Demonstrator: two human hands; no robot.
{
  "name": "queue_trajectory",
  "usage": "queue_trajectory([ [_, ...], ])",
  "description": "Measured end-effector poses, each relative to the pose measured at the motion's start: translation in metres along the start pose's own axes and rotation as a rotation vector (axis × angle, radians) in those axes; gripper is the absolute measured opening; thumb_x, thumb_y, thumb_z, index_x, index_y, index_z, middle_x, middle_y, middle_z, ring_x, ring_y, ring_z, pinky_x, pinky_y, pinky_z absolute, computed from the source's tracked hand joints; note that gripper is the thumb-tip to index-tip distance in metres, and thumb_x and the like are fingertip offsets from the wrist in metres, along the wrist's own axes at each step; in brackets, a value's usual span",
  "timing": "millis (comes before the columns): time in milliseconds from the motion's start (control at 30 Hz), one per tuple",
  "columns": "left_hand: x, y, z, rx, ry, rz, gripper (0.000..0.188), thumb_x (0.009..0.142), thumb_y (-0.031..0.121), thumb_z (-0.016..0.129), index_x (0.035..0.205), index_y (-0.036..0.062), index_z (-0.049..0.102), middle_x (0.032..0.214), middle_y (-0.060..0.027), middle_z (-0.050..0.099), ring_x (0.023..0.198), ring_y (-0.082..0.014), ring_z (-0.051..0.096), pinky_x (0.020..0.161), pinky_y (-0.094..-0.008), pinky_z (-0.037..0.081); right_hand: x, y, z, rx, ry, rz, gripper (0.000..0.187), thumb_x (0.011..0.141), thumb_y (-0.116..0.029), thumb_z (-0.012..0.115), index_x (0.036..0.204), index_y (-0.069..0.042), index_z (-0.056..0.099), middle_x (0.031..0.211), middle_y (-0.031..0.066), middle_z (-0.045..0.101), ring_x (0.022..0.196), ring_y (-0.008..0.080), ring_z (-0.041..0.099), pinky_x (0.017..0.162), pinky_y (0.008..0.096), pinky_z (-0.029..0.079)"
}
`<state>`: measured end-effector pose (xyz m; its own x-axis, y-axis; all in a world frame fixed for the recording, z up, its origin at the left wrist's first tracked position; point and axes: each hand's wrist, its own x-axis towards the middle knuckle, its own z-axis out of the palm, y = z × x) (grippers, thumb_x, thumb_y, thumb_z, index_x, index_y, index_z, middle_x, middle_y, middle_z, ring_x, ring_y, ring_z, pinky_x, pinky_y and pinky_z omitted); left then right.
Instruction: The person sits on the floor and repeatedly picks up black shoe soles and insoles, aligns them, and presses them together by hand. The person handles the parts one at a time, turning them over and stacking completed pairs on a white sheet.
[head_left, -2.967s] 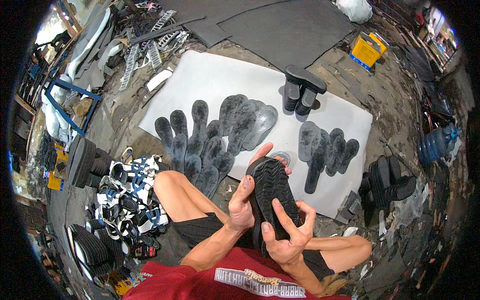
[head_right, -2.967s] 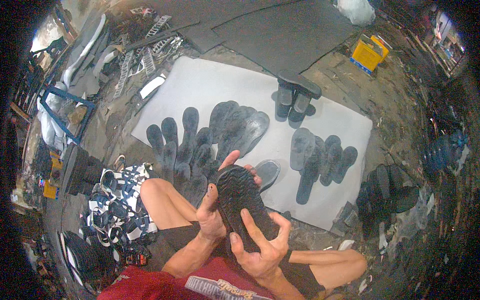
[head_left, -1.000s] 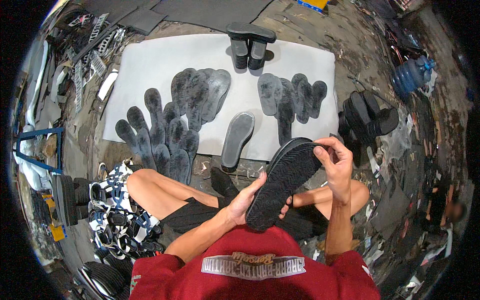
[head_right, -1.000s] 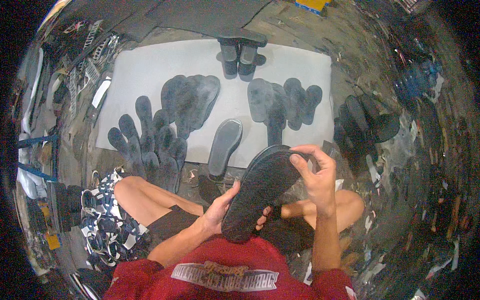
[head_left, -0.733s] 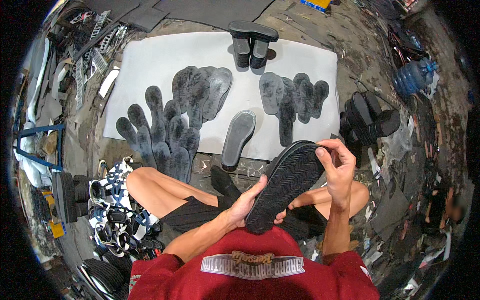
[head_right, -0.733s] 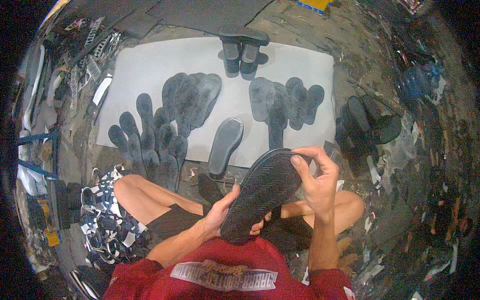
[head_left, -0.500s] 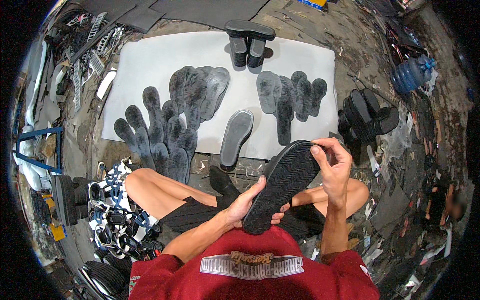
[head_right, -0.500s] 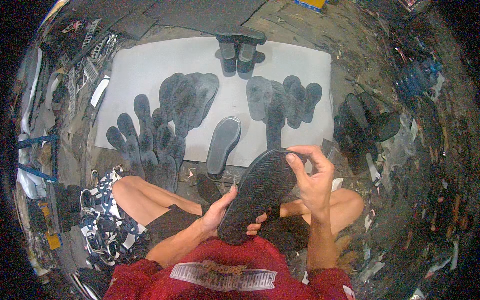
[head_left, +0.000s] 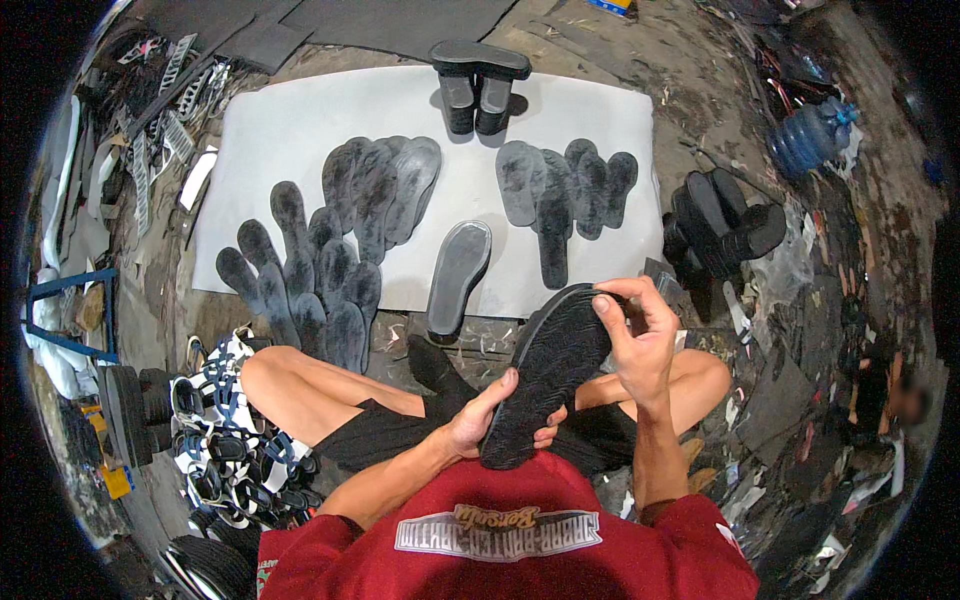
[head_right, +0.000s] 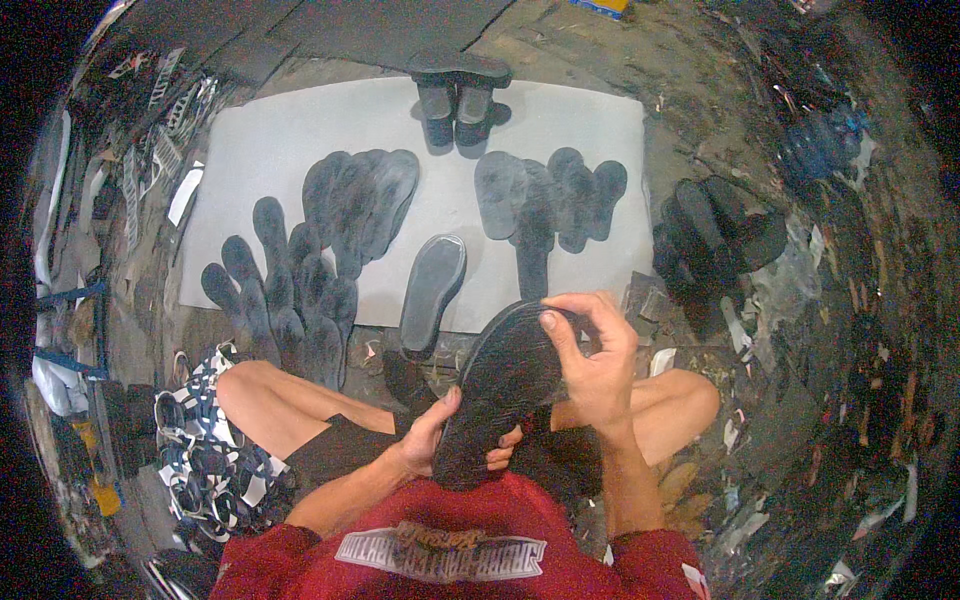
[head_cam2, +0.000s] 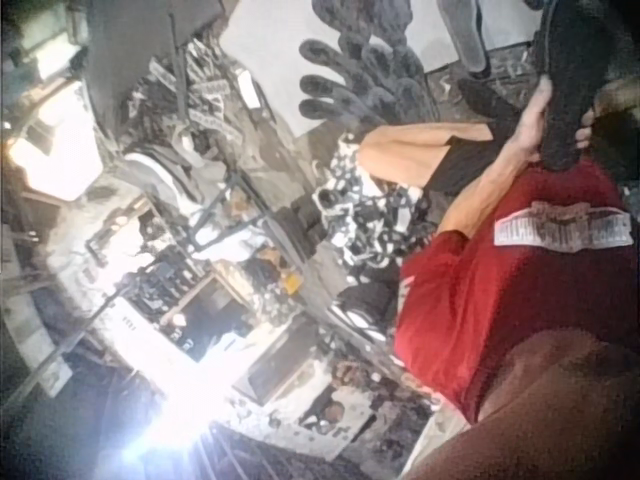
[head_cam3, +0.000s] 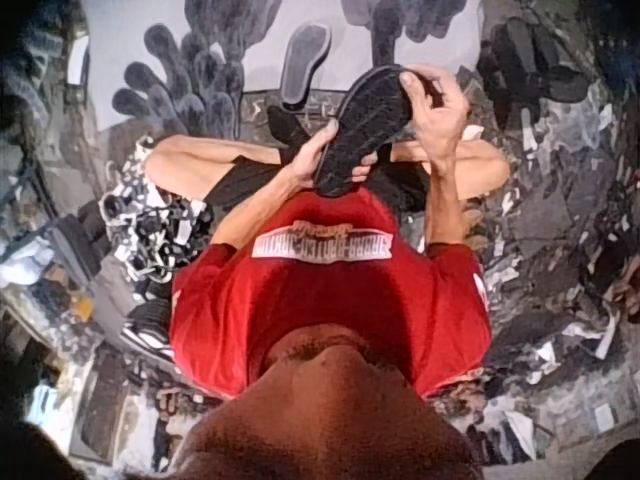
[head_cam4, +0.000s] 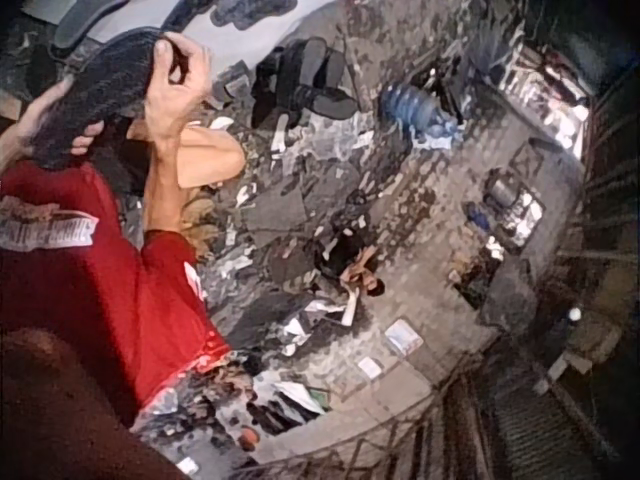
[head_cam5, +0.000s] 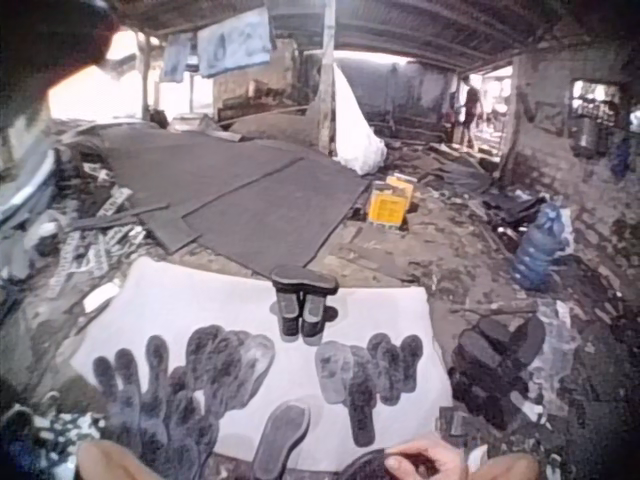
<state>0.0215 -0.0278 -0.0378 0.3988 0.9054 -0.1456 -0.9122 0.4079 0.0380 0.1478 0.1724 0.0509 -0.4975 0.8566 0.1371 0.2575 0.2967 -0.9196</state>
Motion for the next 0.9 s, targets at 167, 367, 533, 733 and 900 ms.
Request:
queue_trajectory([
  [167, 0.007, 0.02, 0.007, 0.246, -0.028, 0.223, 0.091, 0.109, 0.073, 0.034, 0.165, 0.0019, 0.038, 0.155, -0.023, 0.057, 0.137, -0.0378, 0.063, 0.117, -0.0524, 0.051, -0.002, -0.006, 0.01, -0.081, -0.21, -0.152, 0.016, 0.09, -0.008, 0.085, 0.105, -0.004, 0.08, 0.098, 0.0107, 0.076, 0.094, 0.0258, 0.068, 0.087, 0.0374, 0.053],
  [367, 0.028, 0.055, -0.001, 0.136, 0.199, 0.204, 0.078, 0.11, 0.058, 0.053, 0.168, 0.0082, 0.038, 0.146, -0.0167, 0.065, 0.12, -0.0263, 0.073, 0.101, -0.0455, 0.063, -0.024, -0.007, 0.041, 0.05, -0.133, -0.062, 0.035, 0.088, -0.004, 0.086, 0.121, 0.0, 0.073, 0.104, 0.0137, 0.079, 0.09, 0.0213, 0.073, 0.085, 0.0352, 0.057],
  [533, 0.027, 0.045, 0.003, 0.141, 0.099, 0.326, 0.08, 0.109, 0.057, 0.055, 0.168, 0.0071, 0.036, 0.146, -0.017, 0.065, 0.129, -0.0281, 0.068, 0.111, -0.0448, 0.055, -0.046, -0.021, 0.043, -0.303, -0.002, -0.262, 0.034, 0.088, -0.008, 0.088, 0.116, -0.002, 0.071, 0.102, 0.012, 0.072, 0.088, 0.0231, 0.07, 0.079, 0.0362, 0.057],
  [733, 0.015, 0.065, 0.012, 0.236, 0.045, 0.308, 0.079, 0.108, 0.054, 0.053, 0.164, 0.0014, 0.038, 0.146, -0.0234, 0.063, 0.131, -0.0324, 0.066, 0.115, -0.0465, 0.052, -0.053, -0.034, 0.05, -0.023, 0.007, 0.147, 0.024, 0.089, -0.007, 0.087, 0.11, -0.002, 0.074, 0.103, 0.0125, 0.073, 0.089, 0.028, 0.071, 0.081, 0.0377, 0.057],
  [900, 0.005, 0.078, 0.029, 0.298, 0.019, 0.34, 0.07, 0.108, 0.047, 0.057, 0.158, 0.0001, 0.045, 0.142, -0.0199, 0.066, 0.127, -0.0261, 0.068, 0.111, -0.0395, 0.054, -0.053, -0.03, 0.056, -0.072, 0.078, -0.071, 0.018, 0.089, -0.005, 0.086, 0.103, -0.001, 0.077, 0.099, 0.0125, 0.073, 0.089, 0.0268, 0.071, 0.081, 0.0368, 0.057],
])
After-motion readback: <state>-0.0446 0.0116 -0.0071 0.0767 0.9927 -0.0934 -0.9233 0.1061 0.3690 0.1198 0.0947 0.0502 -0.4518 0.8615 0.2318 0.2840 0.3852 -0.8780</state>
